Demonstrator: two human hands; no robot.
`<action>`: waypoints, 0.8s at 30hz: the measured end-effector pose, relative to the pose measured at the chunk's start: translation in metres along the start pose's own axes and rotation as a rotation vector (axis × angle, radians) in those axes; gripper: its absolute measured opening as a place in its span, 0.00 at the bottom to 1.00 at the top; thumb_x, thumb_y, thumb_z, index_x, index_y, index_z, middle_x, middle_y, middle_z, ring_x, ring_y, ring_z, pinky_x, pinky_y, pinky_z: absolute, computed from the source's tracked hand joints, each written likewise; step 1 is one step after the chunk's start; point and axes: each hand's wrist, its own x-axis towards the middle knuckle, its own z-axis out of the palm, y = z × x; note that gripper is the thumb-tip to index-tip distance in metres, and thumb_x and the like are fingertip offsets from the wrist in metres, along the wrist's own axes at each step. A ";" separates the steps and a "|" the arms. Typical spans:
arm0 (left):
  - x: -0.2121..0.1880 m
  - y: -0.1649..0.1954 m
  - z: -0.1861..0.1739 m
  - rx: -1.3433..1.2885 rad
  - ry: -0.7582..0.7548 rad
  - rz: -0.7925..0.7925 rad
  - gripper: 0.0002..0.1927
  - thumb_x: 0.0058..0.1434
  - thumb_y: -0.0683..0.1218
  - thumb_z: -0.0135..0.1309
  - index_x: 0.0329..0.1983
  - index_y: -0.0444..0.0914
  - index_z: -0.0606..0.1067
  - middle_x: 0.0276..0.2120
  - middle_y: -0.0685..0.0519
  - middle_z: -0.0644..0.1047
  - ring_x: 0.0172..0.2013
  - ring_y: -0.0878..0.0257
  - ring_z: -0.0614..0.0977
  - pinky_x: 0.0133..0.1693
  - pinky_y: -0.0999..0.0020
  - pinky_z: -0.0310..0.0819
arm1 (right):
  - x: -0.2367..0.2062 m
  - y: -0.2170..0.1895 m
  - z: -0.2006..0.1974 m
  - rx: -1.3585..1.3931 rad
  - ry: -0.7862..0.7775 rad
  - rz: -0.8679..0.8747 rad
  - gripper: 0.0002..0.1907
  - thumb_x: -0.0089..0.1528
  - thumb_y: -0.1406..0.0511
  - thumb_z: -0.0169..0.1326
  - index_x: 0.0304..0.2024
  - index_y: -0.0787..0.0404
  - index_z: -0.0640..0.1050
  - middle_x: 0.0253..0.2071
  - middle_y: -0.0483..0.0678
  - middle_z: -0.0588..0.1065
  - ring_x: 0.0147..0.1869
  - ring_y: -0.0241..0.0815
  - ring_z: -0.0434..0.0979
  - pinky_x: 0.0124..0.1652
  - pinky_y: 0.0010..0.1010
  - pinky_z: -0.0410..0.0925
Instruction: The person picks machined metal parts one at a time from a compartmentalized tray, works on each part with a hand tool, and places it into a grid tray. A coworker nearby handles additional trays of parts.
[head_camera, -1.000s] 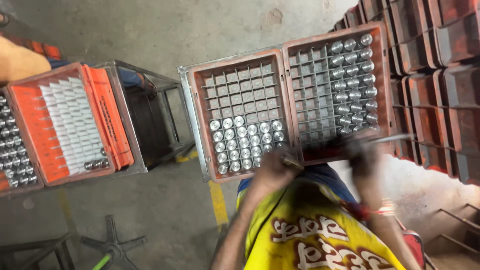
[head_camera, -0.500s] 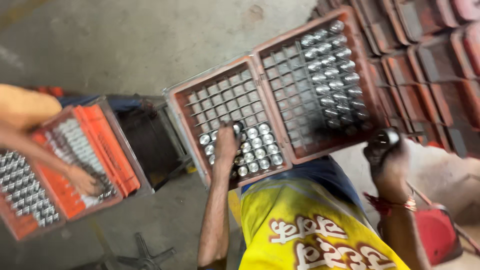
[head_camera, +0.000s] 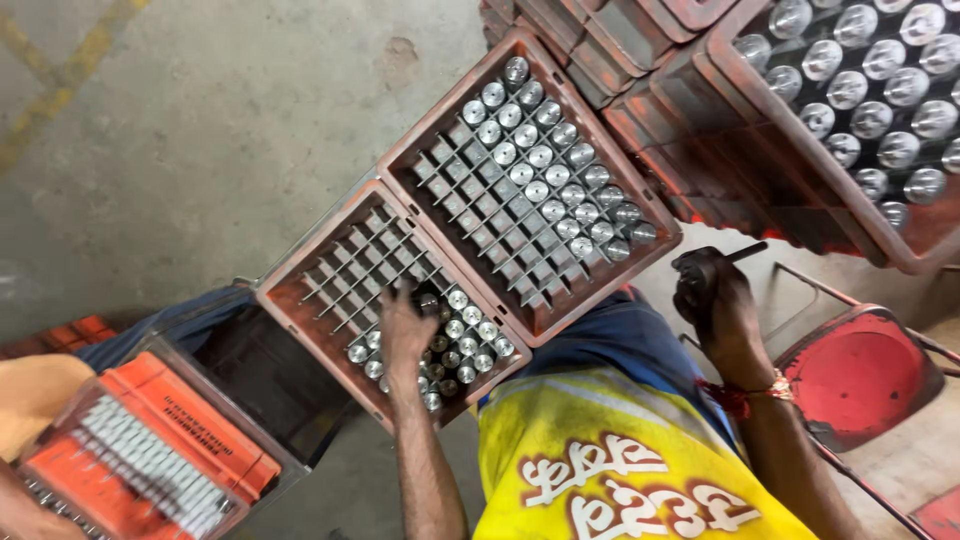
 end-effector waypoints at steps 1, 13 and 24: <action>0.002 0.000 0.006 0.060 0.032 0.097 0.43 0.50 0.38 0.64 0.72 0.41 0.65 0.72 0.34 0.49 0.61 0.35 0.70 0.44 0.56 0.76 | 0.004 0.002 -0.002 0.011 -0.011 0.015 0.15 0.74 0.59 0.38 0.42 0.61 0.74 0.25 0.40 0.65 0.25 0.31 0.60 0.24 0.24 0.55; -0.031 -0.024 -0.009 -0.106 0.420 0.229 0.25 0.47 0.36 0.60 0.51 0.33 0.76 0.49 0.38 0.78 0.49 0.42 0.81 0.52 0.50 0.79 | 0.022 -0.012 0.027 -0.100 -0.127 0.022 0.12 0.74 0.60 0.42 0.37 0.57 0.69 0.25 0.40 0.64 0.25 0.32 0.59 0.25 0.26 0.53; -0.012 0.159 0.132 0.111 0.169 1.024 0.23 0.55 0.39 0.59 0.55 0.34 0.74 0.44 0.35 0.78 0.32 0.45 0.84 0.31 0.54 0.80 | 0.003 -0.018 0.036 -0.047 -0.288 0.248 0.22 0.75 0.50 0.40 0.35 0.57 0.68 0.20 0.41 0.63 0.22 0.35 0.60 0.23 0.27 0.54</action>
